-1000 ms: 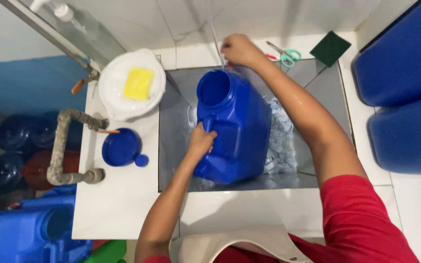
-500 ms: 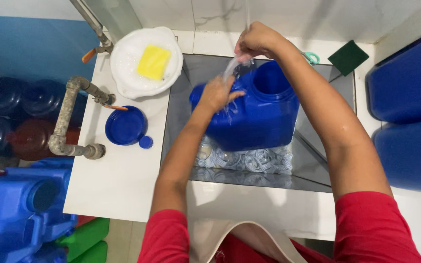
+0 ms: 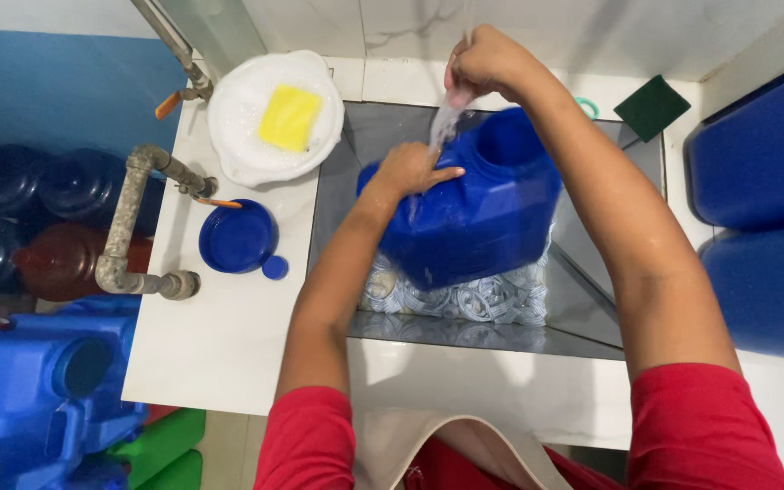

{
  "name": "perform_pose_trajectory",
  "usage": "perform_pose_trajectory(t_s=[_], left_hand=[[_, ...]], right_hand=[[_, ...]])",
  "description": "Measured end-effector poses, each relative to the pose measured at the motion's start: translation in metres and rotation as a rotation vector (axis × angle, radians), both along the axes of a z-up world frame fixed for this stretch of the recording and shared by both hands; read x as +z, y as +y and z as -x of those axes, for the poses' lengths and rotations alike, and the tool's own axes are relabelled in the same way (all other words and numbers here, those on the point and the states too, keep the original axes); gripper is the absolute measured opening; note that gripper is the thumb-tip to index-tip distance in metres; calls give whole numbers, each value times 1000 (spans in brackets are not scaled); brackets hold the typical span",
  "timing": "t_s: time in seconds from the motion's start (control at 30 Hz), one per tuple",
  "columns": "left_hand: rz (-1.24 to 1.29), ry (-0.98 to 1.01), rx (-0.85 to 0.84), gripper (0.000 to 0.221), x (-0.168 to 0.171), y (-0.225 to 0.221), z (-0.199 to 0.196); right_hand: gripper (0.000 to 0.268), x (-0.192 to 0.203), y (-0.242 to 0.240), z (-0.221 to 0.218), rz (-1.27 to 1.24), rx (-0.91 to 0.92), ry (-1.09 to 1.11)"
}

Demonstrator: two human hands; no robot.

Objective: The person picks up a blue plastic jug and removes its seal and cap using shears by hand. The person then pumps liquid soap into a white bucket with water and scrubs both a white plate and the interior and exterior of the blue jug with a sponge before rinsing the jug under a stream of water.

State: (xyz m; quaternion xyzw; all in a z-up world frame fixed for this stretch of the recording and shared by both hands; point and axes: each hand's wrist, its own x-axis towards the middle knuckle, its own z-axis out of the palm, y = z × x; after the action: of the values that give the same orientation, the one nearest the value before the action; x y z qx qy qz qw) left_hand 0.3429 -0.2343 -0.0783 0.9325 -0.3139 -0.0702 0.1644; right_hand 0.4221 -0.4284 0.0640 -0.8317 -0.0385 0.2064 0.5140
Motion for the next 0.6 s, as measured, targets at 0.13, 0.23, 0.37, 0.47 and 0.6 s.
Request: perform_pose_trajectory(t_s=[0.13,0.23,0.37,0.47,0.6], left_hand=[[304,98,320,62,-22,7,52],[563,380,612,45,-40,-10,81],[828,244,413,40,-69,-19,93],[1127,681,270,51,-102,15,113],[1117,1021,843,69,-148,97,157]], right_hand=[[19,-15,11,33,246,51,-306],[68,-45,25,94,610,650,-478],[86,-84,10,155,759,498,-1064],[71,-83,-4,168,639,400,-1206],[65,-26,24,169,695,390,-1281]])
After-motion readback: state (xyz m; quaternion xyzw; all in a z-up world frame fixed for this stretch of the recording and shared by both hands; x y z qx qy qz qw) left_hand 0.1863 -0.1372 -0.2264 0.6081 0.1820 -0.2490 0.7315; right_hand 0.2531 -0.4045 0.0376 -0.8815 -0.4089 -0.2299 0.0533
